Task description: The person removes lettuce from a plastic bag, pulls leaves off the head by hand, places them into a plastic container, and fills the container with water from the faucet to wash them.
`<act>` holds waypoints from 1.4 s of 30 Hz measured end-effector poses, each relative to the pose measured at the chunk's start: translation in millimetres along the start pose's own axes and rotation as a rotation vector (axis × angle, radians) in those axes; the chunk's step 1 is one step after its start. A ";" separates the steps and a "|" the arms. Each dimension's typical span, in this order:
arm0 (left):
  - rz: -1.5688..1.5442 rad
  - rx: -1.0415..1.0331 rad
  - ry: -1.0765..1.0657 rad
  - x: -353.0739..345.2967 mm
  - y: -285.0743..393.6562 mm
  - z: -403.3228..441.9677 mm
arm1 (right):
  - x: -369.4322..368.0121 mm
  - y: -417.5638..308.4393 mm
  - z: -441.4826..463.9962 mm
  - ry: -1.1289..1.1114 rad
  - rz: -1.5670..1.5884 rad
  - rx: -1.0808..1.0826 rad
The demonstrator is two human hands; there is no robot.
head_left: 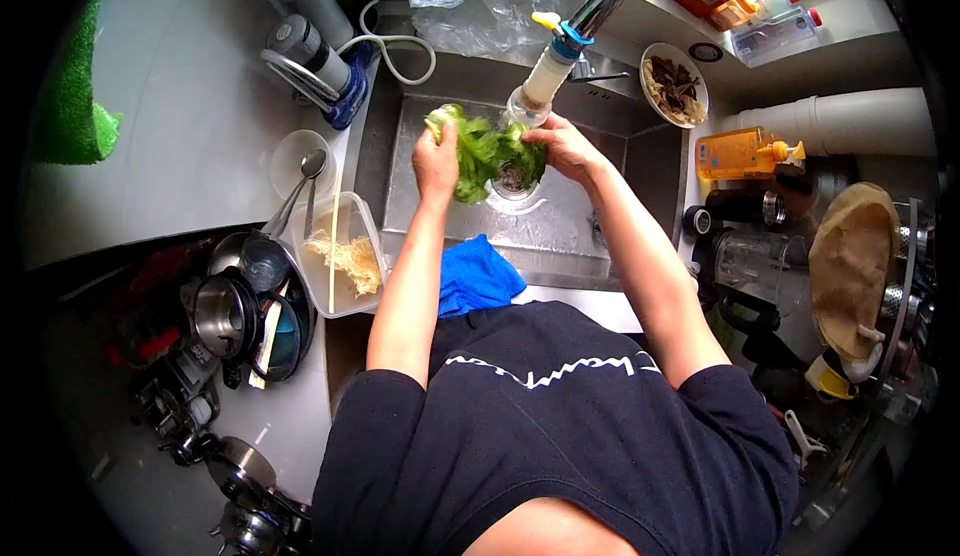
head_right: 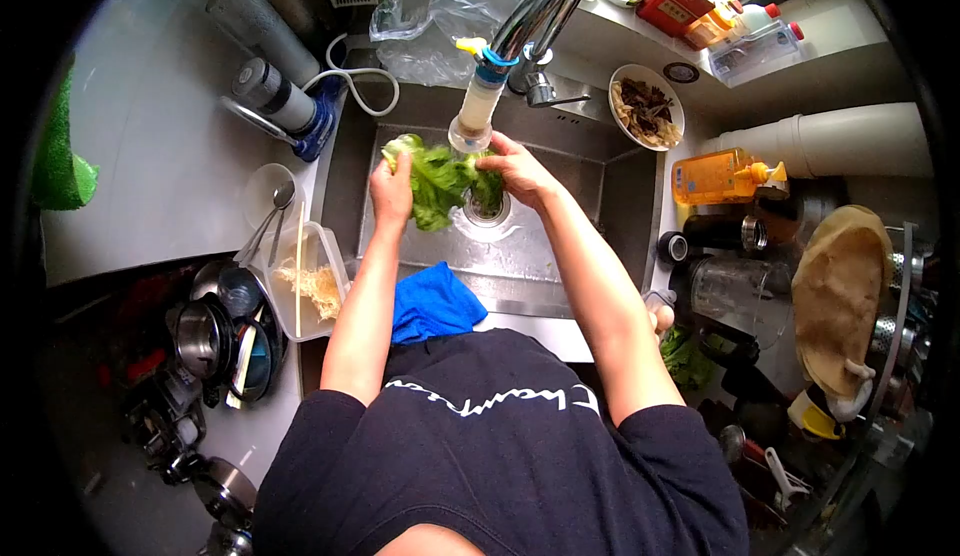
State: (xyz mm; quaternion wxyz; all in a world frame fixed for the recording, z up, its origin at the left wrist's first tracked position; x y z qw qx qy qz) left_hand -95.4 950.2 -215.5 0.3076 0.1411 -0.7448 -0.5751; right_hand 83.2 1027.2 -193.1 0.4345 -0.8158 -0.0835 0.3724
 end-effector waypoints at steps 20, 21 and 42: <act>-0.360 0.241 -0.704 -45.6 27.7 12.1 | 9.9 9.0 -2.9 0.033 -0.137 -0.197; -0.365 0.239 -0.707 -45.4 30.3 12.6 | 14.9 12.2 -1.6 0.056 -0.124 -0.198; -0.148 0.269 -0.488 -47.9 8.6 5.4 | -44.1 5.5 -23.6 0.360 -1.597 0.789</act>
Point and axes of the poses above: each hand's wrist, its own z-axis towards the middle knuckle, its own x-axis out of the back of the hand, y = z × x, the point moved 4 cm from there along z, towards the middle knuckle, and after that the axes turned 4 degrees about x, right-handed, at the moved point
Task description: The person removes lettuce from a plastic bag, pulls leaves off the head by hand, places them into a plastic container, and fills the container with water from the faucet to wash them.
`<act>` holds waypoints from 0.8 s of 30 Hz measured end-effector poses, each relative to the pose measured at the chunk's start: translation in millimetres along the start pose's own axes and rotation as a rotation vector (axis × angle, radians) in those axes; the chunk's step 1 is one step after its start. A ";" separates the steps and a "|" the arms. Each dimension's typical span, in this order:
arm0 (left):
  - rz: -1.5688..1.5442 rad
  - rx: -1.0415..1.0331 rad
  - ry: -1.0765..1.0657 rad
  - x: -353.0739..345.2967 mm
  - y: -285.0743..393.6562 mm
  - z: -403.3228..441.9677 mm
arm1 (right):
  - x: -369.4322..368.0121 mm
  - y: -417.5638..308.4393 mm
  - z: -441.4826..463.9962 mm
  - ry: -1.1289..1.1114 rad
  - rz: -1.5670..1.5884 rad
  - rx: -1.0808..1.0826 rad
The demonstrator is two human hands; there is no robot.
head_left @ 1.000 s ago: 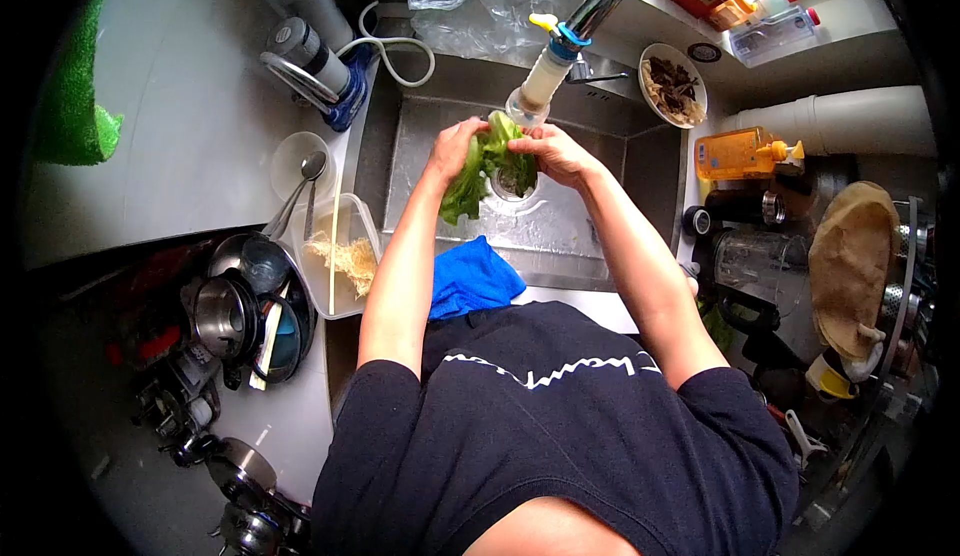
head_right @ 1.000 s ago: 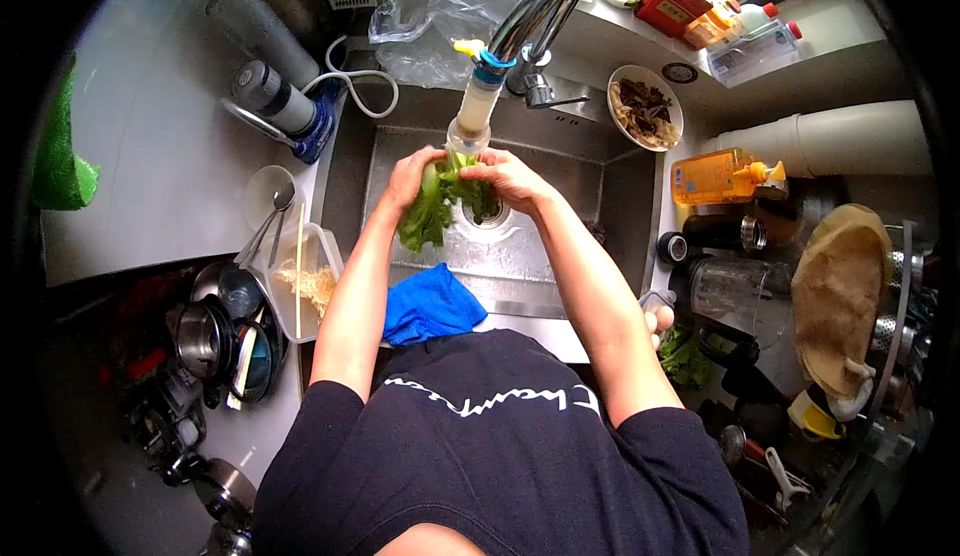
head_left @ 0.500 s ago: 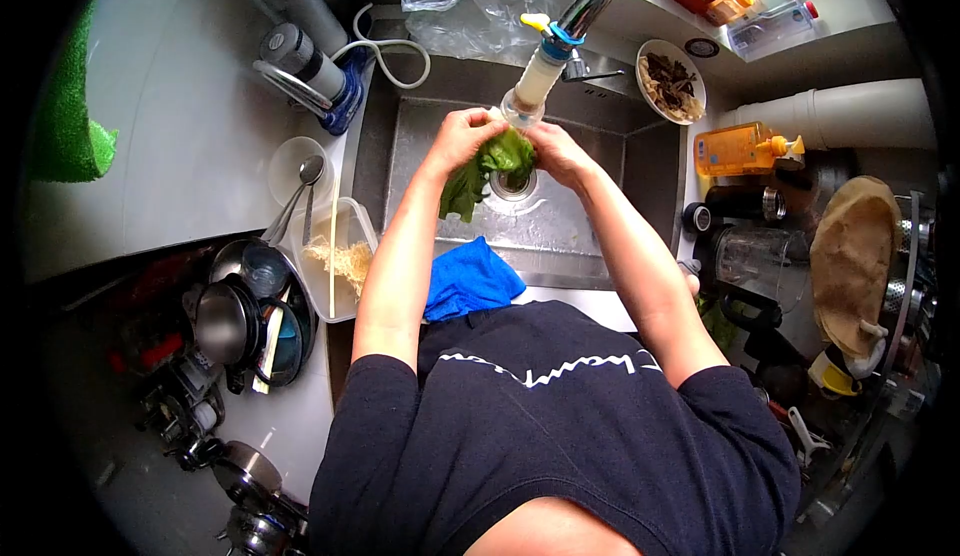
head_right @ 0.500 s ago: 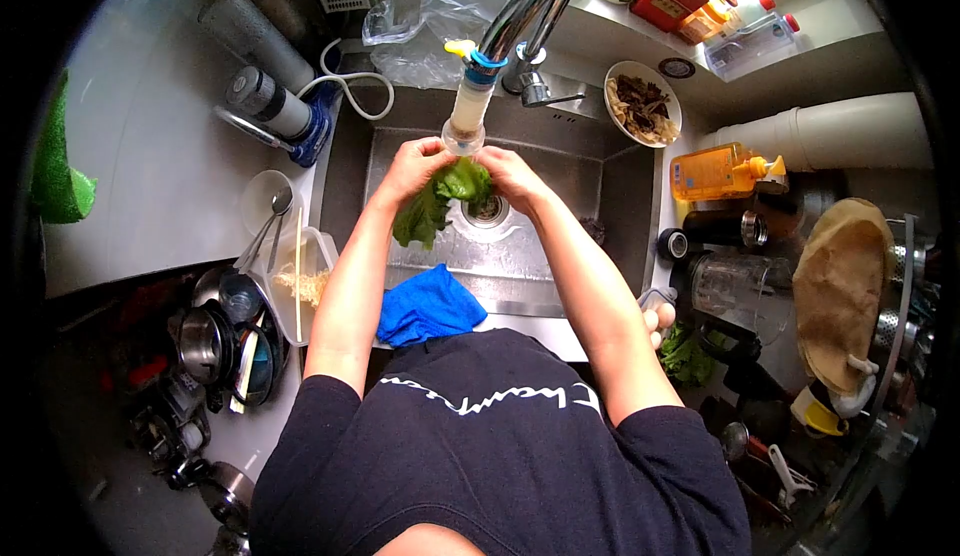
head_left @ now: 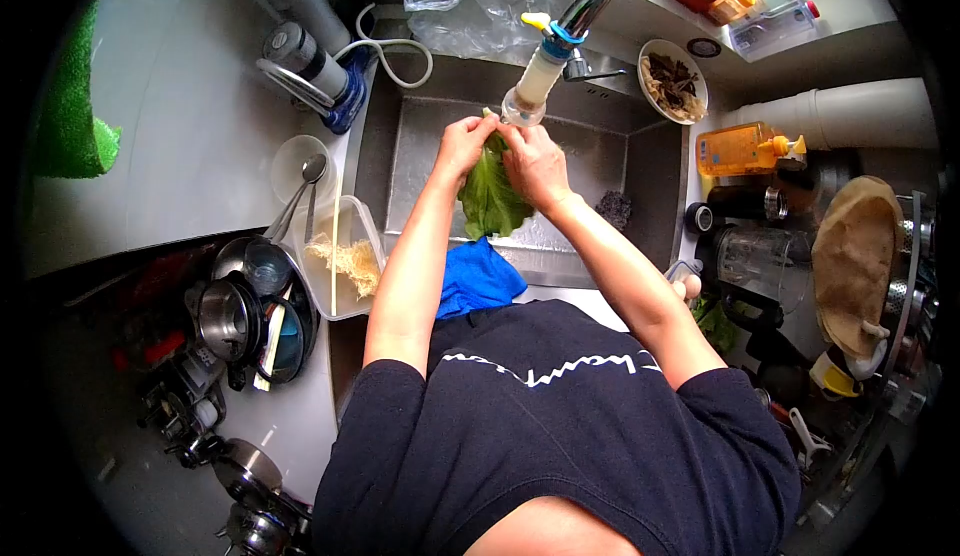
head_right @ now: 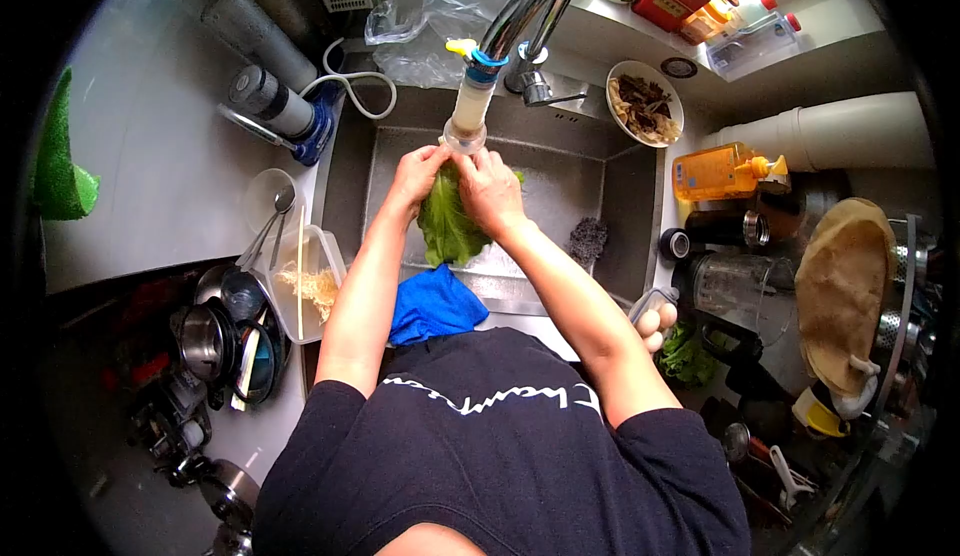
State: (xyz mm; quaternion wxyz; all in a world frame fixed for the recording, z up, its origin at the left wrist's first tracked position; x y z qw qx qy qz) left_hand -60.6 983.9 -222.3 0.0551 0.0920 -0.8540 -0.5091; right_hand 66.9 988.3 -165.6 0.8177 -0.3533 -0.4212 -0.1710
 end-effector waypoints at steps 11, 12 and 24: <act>-0.139 -0.020 -0.114 -18.3 -14.5 11.1 | -2.5 52.0 -22.4 0.219 0.207 -0.349; -0.179 0.009 -0.152 -20.9 -14.6 10.2 | -15.7 63.9 -23.0 0.027 0.498 -0.499; 0.222 -0.019 0.012 1.6 -3.3 21.3 | -40.3 70.1 -9.0 -0.283 0.984 -0.654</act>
Point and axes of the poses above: each hand's wrist, its own z-axis towards the middle knuckle, its own x-axis out of the back of the hand, y = z × x, the point moved 4 cm from there along z, towards the middle knuckle, and after that the axes turned 4 degrees about x, right-handed, at the moved point
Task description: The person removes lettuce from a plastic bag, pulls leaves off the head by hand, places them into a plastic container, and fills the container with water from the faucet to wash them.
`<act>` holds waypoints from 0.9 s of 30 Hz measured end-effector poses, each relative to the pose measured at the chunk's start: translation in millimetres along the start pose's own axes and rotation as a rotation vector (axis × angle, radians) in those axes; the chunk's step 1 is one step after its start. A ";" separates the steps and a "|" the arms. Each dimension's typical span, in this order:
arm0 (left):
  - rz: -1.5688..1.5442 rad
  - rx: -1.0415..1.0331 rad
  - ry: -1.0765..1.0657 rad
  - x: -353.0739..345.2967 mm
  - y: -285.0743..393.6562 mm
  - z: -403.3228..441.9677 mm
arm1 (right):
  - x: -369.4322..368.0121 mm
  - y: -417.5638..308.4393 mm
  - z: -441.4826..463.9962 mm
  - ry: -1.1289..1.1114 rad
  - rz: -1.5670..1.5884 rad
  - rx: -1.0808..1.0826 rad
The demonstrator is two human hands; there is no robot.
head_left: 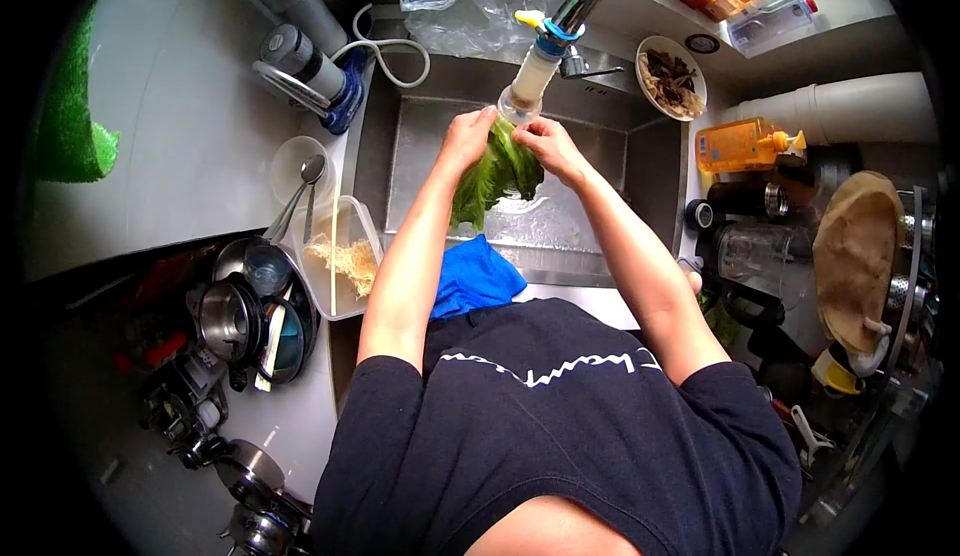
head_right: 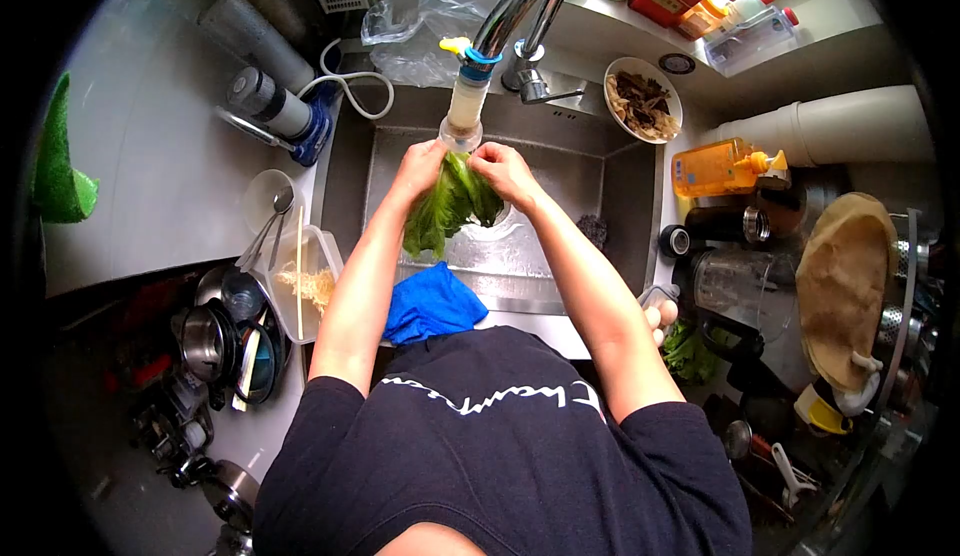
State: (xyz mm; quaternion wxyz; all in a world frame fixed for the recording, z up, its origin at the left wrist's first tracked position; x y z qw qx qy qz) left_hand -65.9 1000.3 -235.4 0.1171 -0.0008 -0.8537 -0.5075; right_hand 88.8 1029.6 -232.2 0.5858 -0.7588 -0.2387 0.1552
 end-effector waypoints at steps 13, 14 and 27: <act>0.268 -0.073 -0.010 -2.6 13.2 -5.6 | 7.9 -17.5 -9.7 -0.038 -0.175 -0.004; 0.269 -0.072 -0.011 -1.5 7.3 -1.3 | 8.1 -18.8 -8.4 -0.044 -0.187 -0.009; 0.383 -0.118 -0.005 6.0 33.4 -18.8 | -8.8 -40.0 -6.4 -0.305 -0.056 -0.067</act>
Point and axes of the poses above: each hand's wrist, its own z-axis towards the middle knuckle, its own x-axis out of the back of the hand, y = z × x, the point moved 4 cm from there along z, towards the middle knuckle, and after that the axes turned 4 degrees about x, right-handed, at the moved point
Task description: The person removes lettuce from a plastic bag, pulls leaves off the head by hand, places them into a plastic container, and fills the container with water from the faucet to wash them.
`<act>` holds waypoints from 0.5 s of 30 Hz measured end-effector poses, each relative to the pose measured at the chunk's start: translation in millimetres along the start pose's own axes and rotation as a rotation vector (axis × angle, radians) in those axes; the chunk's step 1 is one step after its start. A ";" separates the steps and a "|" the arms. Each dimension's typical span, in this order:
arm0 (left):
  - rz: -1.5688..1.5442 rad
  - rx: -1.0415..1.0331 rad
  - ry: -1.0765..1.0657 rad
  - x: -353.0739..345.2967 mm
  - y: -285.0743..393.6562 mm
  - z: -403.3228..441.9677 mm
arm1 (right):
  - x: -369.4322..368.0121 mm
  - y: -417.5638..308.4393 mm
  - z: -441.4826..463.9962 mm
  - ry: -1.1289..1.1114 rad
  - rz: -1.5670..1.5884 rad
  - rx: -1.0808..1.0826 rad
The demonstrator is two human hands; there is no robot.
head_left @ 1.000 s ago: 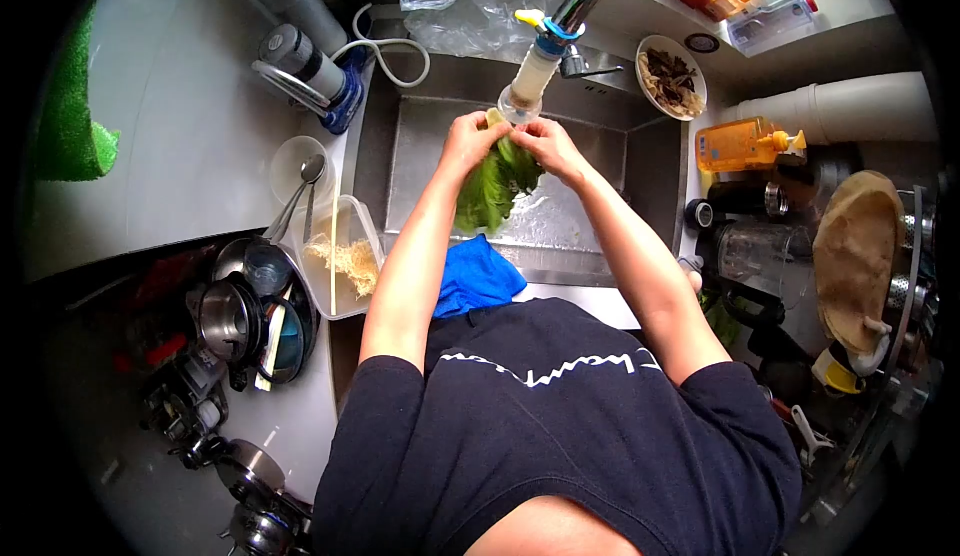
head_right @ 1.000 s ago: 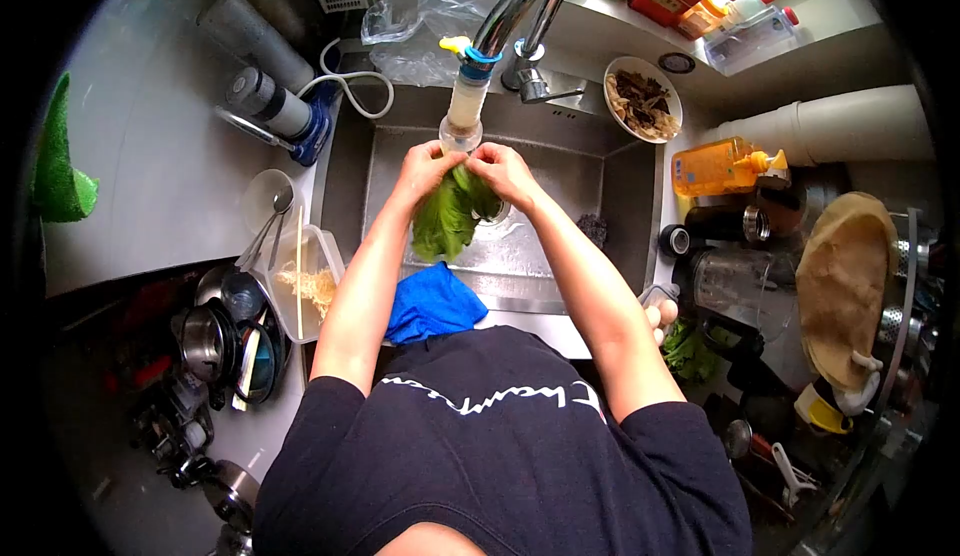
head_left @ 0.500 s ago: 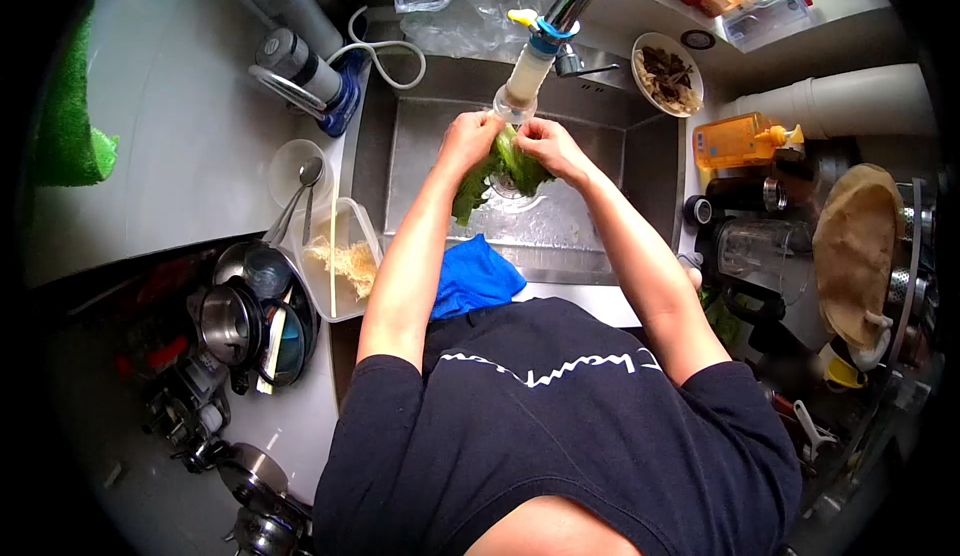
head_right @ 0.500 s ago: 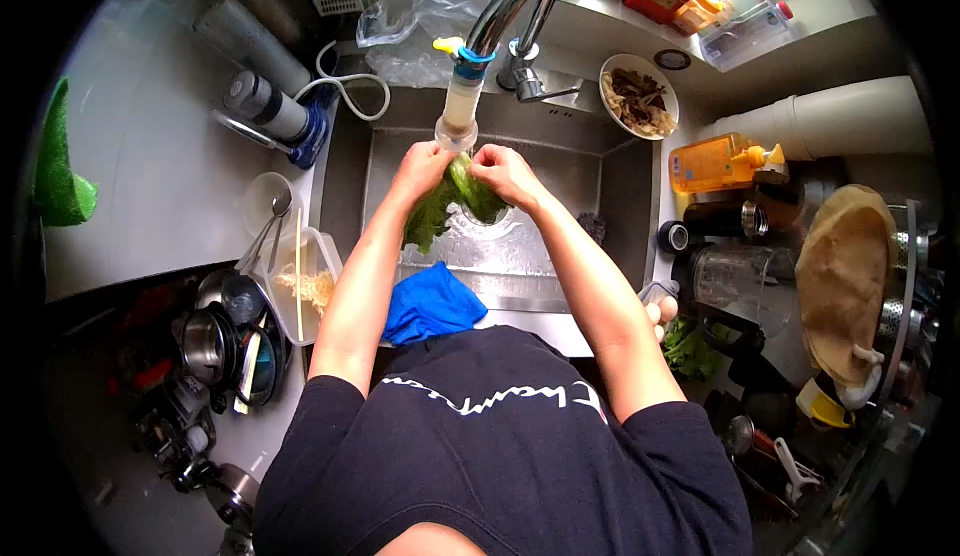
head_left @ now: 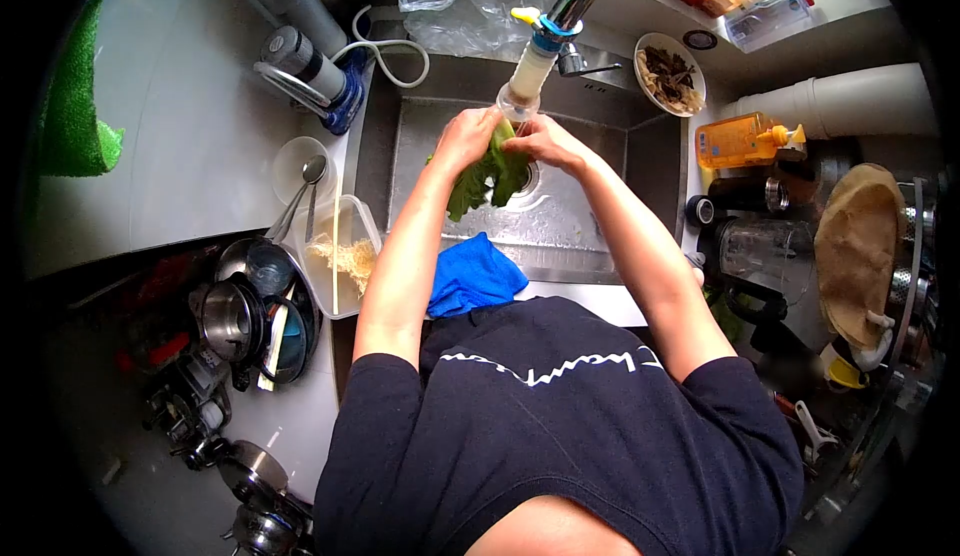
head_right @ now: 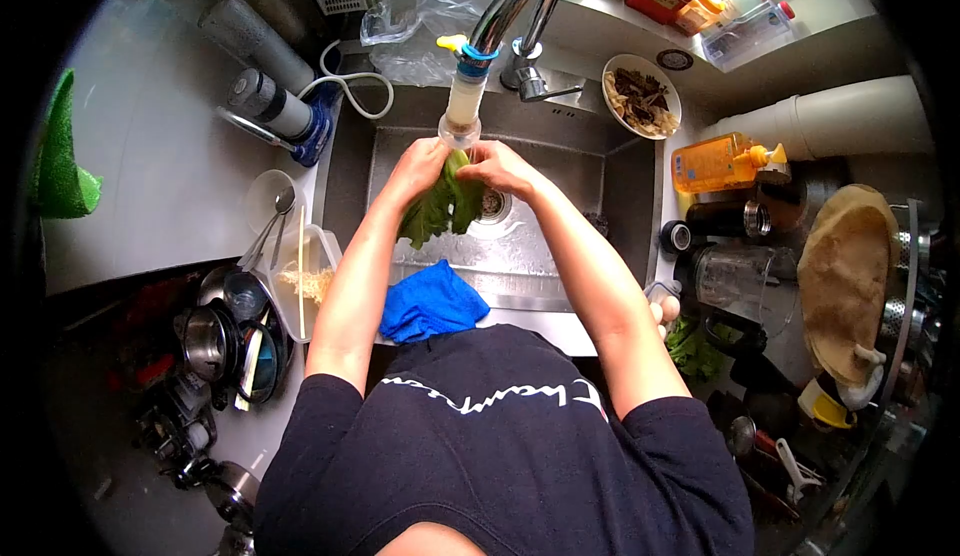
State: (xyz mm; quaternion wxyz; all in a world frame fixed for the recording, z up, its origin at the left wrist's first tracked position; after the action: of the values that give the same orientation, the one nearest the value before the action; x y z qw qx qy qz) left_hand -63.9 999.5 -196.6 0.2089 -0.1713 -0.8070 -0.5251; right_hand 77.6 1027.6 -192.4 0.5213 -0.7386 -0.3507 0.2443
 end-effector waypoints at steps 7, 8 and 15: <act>0.084 -0.110 -0.193 7.1 11.1 -8.2 | 13.4 11.4 10.8 0.012 -0.139 -0.030; -0.002 -0.152 -0.177 6.8 10.0 -5.8 | 11.3 12.3 11.1 0.014 -0.138 -0.028; -0.196 -0.120 -0.043 14.2 3.9 6.0 | 11.7 10.9 17.0 0.098 -0.020 0.096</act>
State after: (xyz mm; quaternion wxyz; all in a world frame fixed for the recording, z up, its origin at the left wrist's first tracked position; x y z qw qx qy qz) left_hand -75.1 1007.3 -188.3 0.1285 -0.1152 -0.7912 -0.5867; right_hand 75.5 1044.6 -208.4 0.5750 -0.7204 -0.3201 0.2191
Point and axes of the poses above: each hand's wrist, its own z-axis towards the middle knuckle, its own x-axis out of the back of the hand, y = z × x, the point moved 4 cm from there along z, towards the middle knuckle, and after that the axes turned 4 degrees about x, right-handed, at the moved point
